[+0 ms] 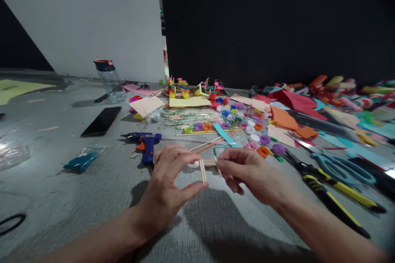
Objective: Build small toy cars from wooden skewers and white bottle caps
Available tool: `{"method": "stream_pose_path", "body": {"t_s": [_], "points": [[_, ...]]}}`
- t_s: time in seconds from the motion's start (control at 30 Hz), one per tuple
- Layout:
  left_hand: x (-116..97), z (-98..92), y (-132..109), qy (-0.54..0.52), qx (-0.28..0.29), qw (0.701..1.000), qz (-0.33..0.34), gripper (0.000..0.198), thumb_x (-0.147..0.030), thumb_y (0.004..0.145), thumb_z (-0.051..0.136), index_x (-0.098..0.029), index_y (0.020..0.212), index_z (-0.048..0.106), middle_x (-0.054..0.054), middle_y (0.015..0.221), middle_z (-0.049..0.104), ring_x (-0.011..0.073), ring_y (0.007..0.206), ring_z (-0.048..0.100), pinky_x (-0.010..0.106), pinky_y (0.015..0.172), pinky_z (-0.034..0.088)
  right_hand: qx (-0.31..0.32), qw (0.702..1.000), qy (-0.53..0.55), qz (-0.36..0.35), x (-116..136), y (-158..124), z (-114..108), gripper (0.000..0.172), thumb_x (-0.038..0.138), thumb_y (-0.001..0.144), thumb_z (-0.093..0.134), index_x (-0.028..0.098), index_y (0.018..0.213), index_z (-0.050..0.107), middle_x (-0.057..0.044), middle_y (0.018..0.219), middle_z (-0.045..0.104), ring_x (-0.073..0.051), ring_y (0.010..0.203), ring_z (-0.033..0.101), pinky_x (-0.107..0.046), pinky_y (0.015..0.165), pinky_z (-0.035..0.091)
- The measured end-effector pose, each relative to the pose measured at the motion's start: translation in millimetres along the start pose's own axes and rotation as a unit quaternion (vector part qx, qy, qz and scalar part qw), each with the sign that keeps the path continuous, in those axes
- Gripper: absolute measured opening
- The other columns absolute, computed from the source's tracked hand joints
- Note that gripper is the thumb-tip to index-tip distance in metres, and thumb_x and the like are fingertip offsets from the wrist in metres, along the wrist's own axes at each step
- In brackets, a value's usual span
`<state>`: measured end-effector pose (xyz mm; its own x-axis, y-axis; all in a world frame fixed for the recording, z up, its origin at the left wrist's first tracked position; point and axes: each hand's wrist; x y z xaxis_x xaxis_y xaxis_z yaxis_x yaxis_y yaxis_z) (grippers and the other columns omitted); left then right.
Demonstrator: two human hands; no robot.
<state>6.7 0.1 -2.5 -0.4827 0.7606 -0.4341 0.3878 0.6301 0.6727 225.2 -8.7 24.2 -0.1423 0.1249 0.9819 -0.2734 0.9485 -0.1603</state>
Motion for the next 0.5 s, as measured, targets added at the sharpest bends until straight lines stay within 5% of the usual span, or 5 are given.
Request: {"method": "stream_pose_path", "body": {"t_s": [0.2, 0.5], "points": [[-1, 2.3, -1, -0.022, 0.0, 1.0, 0.011, 0.043, -0.017, 0.08, 0.081, -0.024, 0.117, 0.06, 0.002, 0.11, 0.062, 0.024, 0.109, 0.053, 0.042, 0.095, 0.039, 0.009, 0.986, 0.165, 0.001, -6, 2, 22, 0.032, 0.044, 0.08, 0.075, 0.02, 0.07, 0.055, 0.007, 0.056, 0.053, -0.004, 0.038, 0.041, -0.018, 0.035, 0.025], [0, 3.7, 0, -0.028, -0.004, 0.999, 0.034, 0.042, -0.028, 0.084, 0.079, -0.023, 0.12, 0.058, 0.003, 0.11, 0.061, 0.0238, 0.11, 0.052, 0.042, 0.097, 0.039, 0.007, 0.963, 0.269, 0.005, -8, -2, 26, 0.03, 0.033, 0.078, 0.082, 0.018, 0.07, 0.058, 0.008, 0.052, 0.052, -0.002, 0.038, 0.035, -0.016, 0.036, 0.02]]}}
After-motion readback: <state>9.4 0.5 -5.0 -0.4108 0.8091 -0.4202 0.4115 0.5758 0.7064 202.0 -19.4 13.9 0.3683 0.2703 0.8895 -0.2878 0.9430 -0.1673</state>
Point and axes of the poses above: each hand's wrist, its own y-axis towards the middle knuckle, its own z-axis out of the palm, x = y × z
